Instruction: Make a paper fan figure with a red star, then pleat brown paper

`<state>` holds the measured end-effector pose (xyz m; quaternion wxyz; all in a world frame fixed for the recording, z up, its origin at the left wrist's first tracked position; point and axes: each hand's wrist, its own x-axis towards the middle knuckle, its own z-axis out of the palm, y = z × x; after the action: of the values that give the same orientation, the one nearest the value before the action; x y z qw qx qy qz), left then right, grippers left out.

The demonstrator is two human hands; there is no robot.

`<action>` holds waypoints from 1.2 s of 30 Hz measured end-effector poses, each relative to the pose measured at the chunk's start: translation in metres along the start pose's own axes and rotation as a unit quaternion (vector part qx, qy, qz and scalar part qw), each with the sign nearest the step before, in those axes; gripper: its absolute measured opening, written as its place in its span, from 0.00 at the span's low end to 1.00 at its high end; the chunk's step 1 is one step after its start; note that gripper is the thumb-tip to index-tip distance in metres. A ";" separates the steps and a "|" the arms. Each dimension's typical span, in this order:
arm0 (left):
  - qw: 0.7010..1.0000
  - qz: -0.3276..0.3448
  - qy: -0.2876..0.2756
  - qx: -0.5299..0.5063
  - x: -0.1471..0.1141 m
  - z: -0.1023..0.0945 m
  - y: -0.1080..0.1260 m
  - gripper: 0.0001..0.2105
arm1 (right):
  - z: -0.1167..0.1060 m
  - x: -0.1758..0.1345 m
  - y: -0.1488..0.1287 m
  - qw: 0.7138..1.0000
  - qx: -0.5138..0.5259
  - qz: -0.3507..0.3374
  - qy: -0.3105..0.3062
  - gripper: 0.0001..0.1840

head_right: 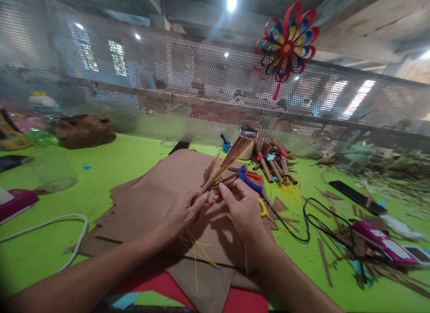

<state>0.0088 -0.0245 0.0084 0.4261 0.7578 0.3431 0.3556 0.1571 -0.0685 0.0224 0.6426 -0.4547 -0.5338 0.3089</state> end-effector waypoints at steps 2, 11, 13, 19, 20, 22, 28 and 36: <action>1.000 0.003 0.004 -0.003 0.000 0.000 -0.001 0.17 | 0.000 0.000 0.000 1.000 -0.006 -0.001 0.002 0.10; 1.000 -0.001 0.013 -0.018 0.000 0.002 -0.006 0.18 | -0.001 0.001 0.000 1.000 -0.004 0.007 -0.004 0.11; 1.000 0.001 0.011 -0.023 0.000 0.002 -0.005 0.18 | -0.002 0.000 0.001 1.000 0.002 0.009 -0.005 0.11; 1.000 0.007 0.012 -0.006 0.000 0.002 -0.006 0.18 | -0.002 -0.001 0.001 1.000 0.006 0.012 -0.014 0.10; 1.000 0.007 0.011 -0.005 -0.001 0.002 -0.006 0.18 | -0.002 -0.001 0.001 1.000 0.007 0.011 -0.014 0.09; 1.000 0.009 0.011 -0.002 -0.001 0.002 -0.006 0.18 | -0.003 0.000 0.001 1.000 0.010 0.011 -0.012 0.09; 1.000 0.006 0.019 0.012 -0.002 0.003 -0.006 0.18 | -0.003 0.001 0.001 1.000 0.016 0.014 -0.007 0.09; 1.000 -0.001 0.005 0.013 -0.002 0.003 -0.006 0.19 | -0.003 0.001 0.003 0.999 0.026 0.022 -0.007 0.08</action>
<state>0.0085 -0.0251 0.0010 0.4146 0.7613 0.3506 0.3545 0.1605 -0.0671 0.0198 0.6437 -0.4469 -0.5198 0.3401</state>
